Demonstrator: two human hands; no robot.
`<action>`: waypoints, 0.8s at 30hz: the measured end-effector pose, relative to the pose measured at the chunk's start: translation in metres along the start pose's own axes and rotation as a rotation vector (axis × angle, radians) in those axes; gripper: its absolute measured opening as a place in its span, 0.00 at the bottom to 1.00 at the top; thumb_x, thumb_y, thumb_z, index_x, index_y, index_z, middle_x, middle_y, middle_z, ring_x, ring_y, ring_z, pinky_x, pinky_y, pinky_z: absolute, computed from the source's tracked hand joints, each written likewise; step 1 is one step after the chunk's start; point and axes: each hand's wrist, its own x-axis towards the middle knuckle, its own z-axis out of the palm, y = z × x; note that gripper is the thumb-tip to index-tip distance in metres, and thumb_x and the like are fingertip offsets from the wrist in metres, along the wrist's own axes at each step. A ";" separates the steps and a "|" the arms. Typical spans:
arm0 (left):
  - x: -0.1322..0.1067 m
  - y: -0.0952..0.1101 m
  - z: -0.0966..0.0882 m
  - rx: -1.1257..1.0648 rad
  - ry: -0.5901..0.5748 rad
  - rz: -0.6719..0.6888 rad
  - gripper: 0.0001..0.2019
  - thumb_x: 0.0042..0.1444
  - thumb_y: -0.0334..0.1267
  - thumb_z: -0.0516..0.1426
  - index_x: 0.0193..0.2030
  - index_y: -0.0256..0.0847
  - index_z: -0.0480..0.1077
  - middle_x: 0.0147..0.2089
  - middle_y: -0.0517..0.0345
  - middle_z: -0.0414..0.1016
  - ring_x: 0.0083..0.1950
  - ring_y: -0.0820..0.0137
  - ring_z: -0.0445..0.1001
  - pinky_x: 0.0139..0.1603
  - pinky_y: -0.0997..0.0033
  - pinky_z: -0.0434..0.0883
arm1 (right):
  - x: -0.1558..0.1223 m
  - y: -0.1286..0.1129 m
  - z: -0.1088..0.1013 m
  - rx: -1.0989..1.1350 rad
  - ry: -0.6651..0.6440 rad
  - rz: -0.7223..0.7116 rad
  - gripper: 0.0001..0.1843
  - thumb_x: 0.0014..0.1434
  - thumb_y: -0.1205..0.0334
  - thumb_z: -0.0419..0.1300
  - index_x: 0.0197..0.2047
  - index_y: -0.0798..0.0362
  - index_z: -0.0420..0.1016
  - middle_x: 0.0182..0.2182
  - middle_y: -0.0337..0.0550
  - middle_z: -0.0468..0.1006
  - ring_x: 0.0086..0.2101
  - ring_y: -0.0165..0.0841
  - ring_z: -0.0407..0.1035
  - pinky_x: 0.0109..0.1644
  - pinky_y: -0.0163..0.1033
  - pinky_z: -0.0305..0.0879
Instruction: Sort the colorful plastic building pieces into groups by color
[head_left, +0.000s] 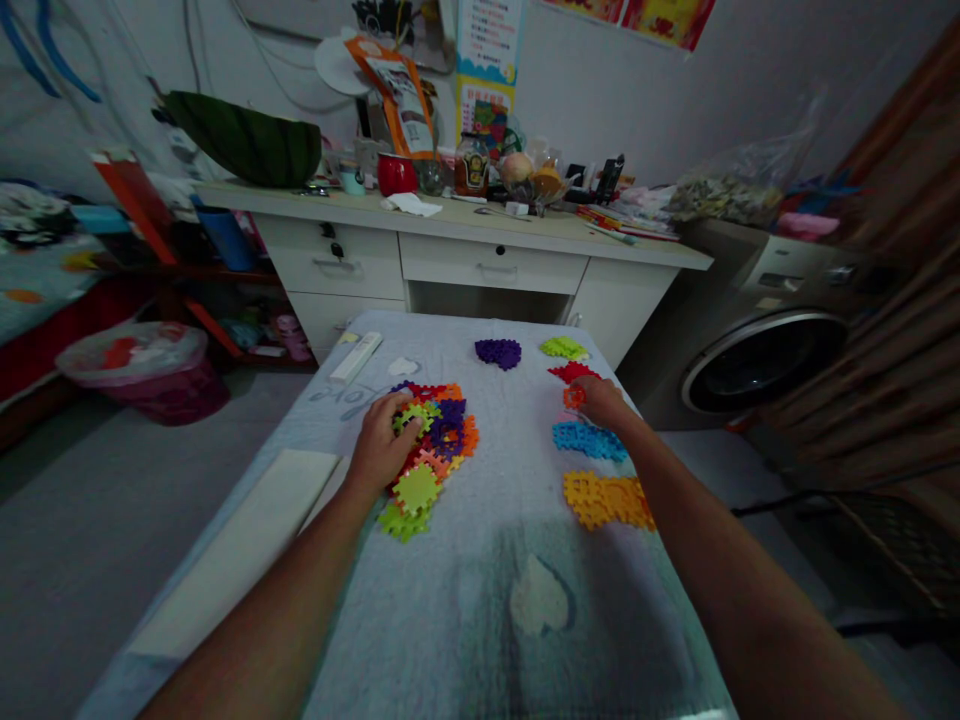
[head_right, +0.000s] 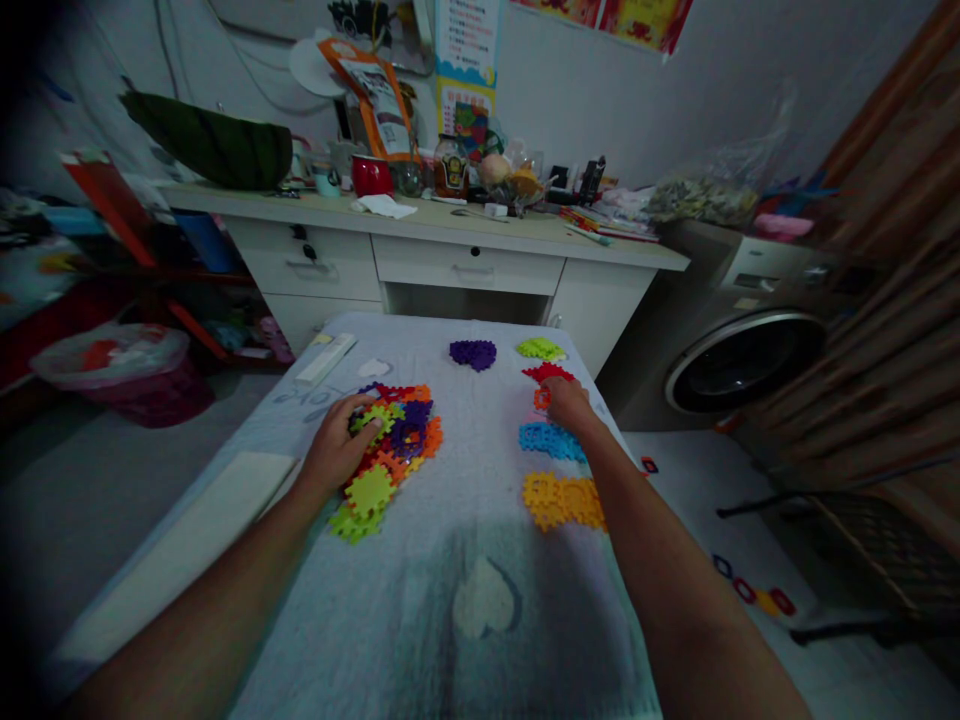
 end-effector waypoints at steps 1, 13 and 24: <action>0.000 0.000 0.000 0.000 0.000 0.000 0.16 0.58 0.44 0.55 0.51 0.42 0.68 0.55 0.50 0.70 0.59 0.59 0.68 0.64 0.56 0.63 | -0.001 -0.002 0.000 -0.008 0.020 0.001 0.23 0.58 0.66 0.60 0.57 0.50 0.73 0.55 0.52 0.73 0.52 0.48 0.67 0.53 0.50 0.62; 0.001 0.000 0.000 0.057 -0.048 -0.014 0.15 0.56 0.45 0.55 0.47 0.41 0.69 0.50 0.49 0.72 0.56 0.57 0.70 0.60 0.54 0.65 | -0.081 -0.139 0.019 0.293 0.007 -0.512 0.25 0.58 0.62 0.61 0.59 0.52 0.68 0.58 0.50 0.70 0.56 0.42 0.61 0.60 0.50 0.56; 0.000 0.014 -0.005 -0.088 -0.103 -0.016 0.16 0.54 0.45 0.56 0.48 0.42 0.69 0.50 0.51 0.72 0.54 0.58 0.70 0.59 0.55 0.66 | -0.085 -0.165 0.054 0.418 0.121 -0.443 0.24 0.60 0.62 0.58 0.60 0.54 0.66 0.55 0.51 0.71 0.53 0.42 0.62 0.58 0.48 0.59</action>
